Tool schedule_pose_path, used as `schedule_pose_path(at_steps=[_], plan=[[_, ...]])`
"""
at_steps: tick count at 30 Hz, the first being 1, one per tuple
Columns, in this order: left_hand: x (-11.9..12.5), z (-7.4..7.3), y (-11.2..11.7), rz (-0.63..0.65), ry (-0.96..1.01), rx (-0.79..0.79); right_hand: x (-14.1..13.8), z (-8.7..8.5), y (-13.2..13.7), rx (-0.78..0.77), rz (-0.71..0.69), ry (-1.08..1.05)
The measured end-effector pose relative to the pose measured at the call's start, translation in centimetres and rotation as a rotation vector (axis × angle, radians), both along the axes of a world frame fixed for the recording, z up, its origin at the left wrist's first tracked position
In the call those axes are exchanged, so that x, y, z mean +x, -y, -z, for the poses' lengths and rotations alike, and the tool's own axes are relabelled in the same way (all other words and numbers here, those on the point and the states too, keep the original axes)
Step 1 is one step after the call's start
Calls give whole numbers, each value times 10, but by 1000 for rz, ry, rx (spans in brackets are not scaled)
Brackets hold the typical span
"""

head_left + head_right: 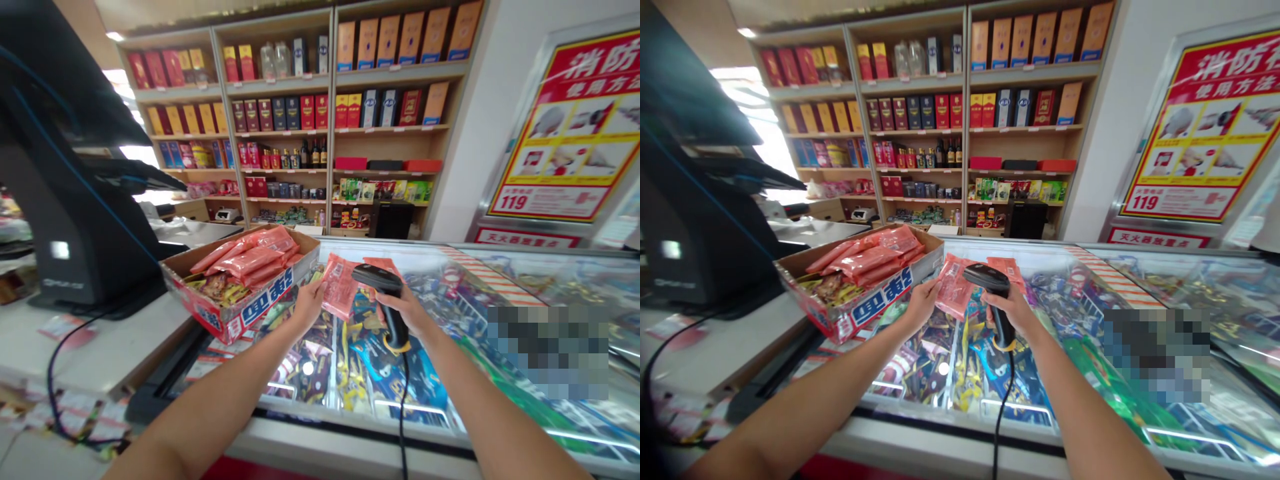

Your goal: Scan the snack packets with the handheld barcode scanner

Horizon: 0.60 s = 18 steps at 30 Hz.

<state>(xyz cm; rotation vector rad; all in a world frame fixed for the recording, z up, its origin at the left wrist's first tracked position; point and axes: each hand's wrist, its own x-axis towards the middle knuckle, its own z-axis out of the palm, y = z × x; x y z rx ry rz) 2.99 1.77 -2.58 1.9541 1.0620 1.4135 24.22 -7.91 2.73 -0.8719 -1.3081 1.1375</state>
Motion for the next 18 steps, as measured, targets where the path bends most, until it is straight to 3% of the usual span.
schedule_pose_path(at_steps=[7,11,13,18], plan=[[5,14,-20,10,379,-244,10,-7,-2,19,230,-265],[19,0,-46,-14,487,-343,11,-10,-2,83,324,-299],[32,-14,-62,-76,382,-365,10,-10,-2,109,339,-301],[66,-39,-99,-287,-108,-313,8,-9,-2,123,350,-310]])
